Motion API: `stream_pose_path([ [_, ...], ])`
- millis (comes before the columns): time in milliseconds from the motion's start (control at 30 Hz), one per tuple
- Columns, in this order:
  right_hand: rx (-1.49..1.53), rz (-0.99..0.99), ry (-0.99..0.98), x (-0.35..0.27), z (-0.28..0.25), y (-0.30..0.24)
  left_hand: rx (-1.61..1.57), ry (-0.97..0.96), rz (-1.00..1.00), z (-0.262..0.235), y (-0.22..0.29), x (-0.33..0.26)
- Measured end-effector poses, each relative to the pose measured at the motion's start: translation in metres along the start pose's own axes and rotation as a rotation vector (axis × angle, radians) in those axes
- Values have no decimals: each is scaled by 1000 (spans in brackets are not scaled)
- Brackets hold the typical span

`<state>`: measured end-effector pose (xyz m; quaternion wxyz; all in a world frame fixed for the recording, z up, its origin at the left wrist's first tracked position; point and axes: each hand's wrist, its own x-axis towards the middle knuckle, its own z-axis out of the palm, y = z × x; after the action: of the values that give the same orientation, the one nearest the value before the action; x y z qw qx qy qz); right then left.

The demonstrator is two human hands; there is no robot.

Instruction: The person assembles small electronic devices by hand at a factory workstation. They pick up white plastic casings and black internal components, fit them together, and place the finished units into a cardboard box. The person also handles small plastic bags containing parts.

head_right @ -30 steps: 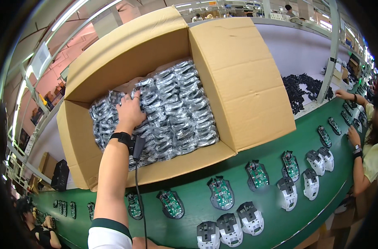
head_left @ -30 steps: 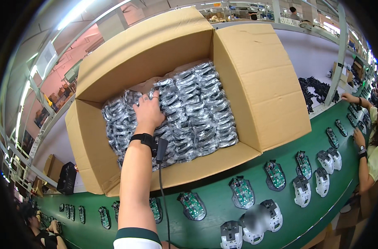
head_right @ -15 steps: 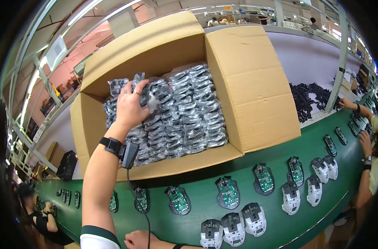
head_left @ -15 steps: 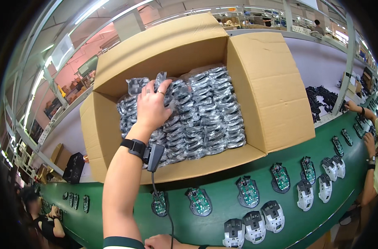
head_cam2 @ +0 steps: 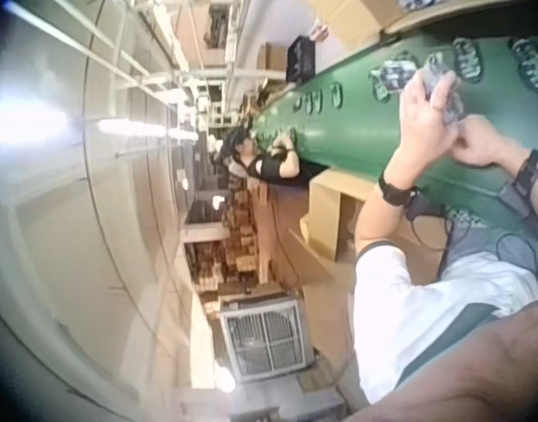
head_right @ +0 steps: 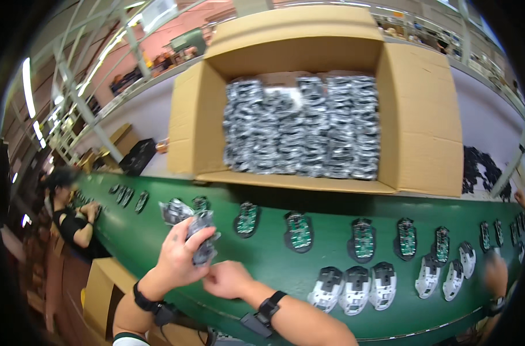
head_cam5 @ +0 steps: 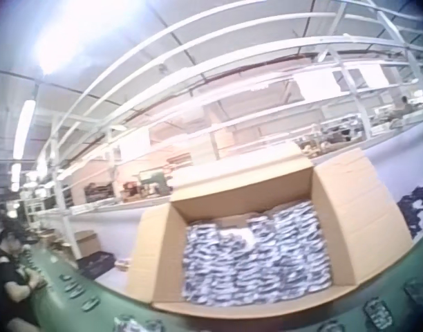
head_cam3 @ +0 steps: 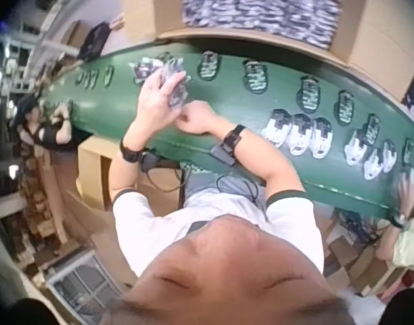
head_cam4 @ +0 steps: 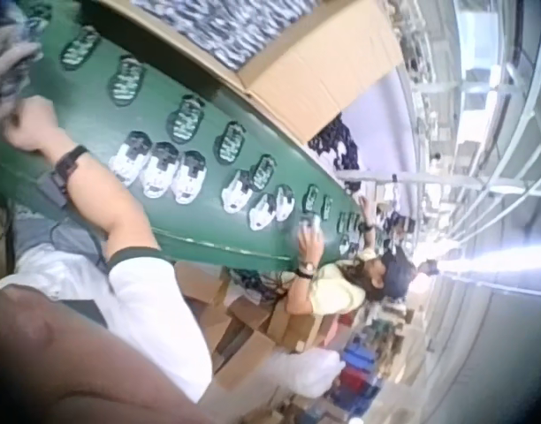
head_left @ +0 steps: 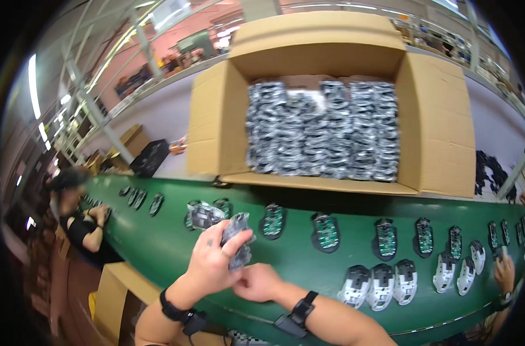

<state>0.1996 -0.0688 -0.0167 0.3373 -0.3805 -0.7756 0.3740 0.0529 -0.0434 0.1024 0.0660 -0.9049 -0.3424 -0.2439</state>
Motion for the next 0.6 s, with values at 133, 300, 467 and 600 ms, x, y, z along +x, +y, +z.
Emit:
stream_pose_path([
  [133,60,-58,17,0,1,11,-157,-184,-459,36,-54,-58],
  [300,220,45,71,4,-6,18,-114,-20,-428,57,-87,-78],
  [467,72,51,152,-4,-1,13,21,52,-404,47,-104,-96],
  [600,-239,6,139,-3,5,5,-75,371,-458,57,-123,-95],
])
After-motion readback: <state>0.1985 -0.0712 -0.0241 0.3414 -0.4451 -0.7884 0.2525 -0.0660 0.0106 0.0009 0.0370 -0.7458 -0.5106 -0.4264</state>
